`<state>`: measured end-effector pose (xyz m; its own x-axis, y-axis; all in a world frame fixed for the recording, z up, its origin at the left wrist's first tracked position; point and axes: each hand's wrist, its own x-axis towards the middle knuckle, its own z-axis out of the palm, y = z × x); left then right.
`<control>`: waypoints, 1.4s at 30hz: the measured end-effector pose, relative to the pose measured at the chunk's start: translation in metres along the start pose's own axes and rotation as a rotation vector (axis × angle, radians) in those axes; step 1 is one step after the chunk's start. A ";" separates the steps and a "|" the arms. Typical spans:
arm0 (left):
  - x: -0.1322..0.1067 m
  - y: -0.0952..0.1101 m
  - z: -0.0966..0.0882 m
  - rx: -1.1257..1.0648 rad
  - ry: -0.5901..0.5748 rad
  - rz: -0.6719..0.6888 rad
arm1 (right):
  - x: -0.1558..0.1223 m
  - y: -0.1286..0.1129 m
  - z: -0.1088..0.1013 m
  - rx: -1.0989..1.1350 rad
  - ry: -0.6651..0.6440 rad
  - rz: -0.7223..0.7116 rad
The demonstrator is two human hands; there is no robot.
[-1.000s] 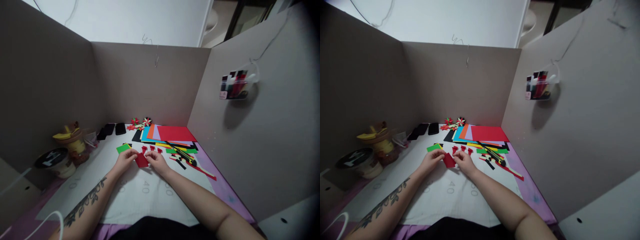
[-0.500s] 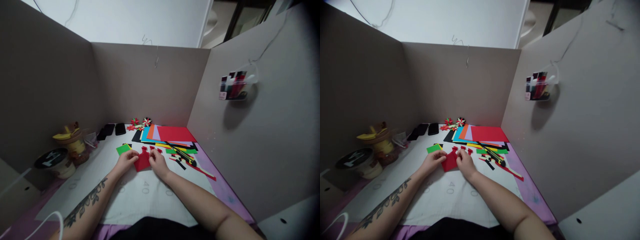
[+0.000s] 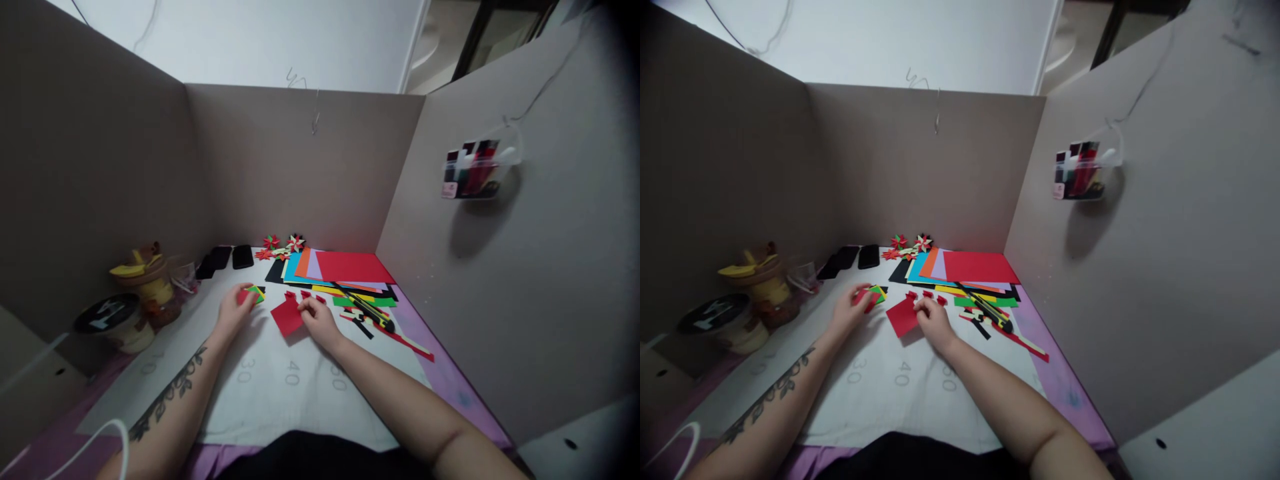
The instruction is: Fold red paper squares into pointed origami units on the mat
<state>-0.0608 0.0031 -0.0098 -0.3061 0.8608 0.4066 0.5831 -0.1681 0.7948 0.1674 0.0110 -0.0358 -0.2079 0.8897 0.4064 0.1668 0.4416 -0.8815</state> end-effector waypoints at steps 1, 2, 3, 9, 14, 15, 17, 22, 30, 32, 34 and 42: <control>-0.005 0.006 0.004 -0.107 -0.150 -0.006 | -0.001 -0.001 0.000 -0.007 -0.020 -0.010; -0.011 0.011 0.008 -0.214 -0.315 -0.010 | -0.001 -0.001 0.001 -0.018 -0.039 -0.023; -0.016 0.015 0.012 -0.290 -0.454 -0.029 | -0.002 -0.002 0.001 -0.030 -0.058 -0.037; -0.030 0.022 0.019 -0.360 -0.586 -0.182 | -0.004 0.002 0.000 0.004 -0.183 -0.106; -0.028 0.021 0.017 -0.437 -0.558 -0.241 | -0.003 0.006 0.001 0.081 -0.211 -0.106; -0.029 0.021 0.017 -0.446 -0.564 -0.243 | -0.003 0.006 0.001 0.091 -0.197 -0.088; -0.030 0.022 0.018 -0.470 -0.591 -0.242 | -0.002 0.005 0.001 0.121 -0.179 -0.032; -0.034 0.024 0.022 -0.480 -0.636 -0.241 | 0.000 0.003 0.001 0.284 -0.152 0.088; -0.033 0.025 0.021 -0.562 -0.637 -0.290 | 0.002 0.007 0.001 0.305 -0.094 0.035; -0.033 0.026 0.020 -0.579 -0.625 -0.307 | 0.003 0.006 -0.001 0.265 -0.112 -0.055; -0.033 0.027 0.019 -0.590 -0.629 -0.319 | 0.003 0.004 -0.002 0.230 -0.150 -0.139; -0.036 0.029 0.020 -0.558 -0.671 -0.319 | 0.001 -0.002 -0.001 0.290 -0.163 -0.016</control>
<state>-0.0177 -0.0229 -0.0104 0.2114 0.9744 -0.0761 0.0465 0.0678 0.9966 0.1680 0.0113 -0.0329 -0.3634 0.8425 0.3976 -0.1143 0.3832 -0.9166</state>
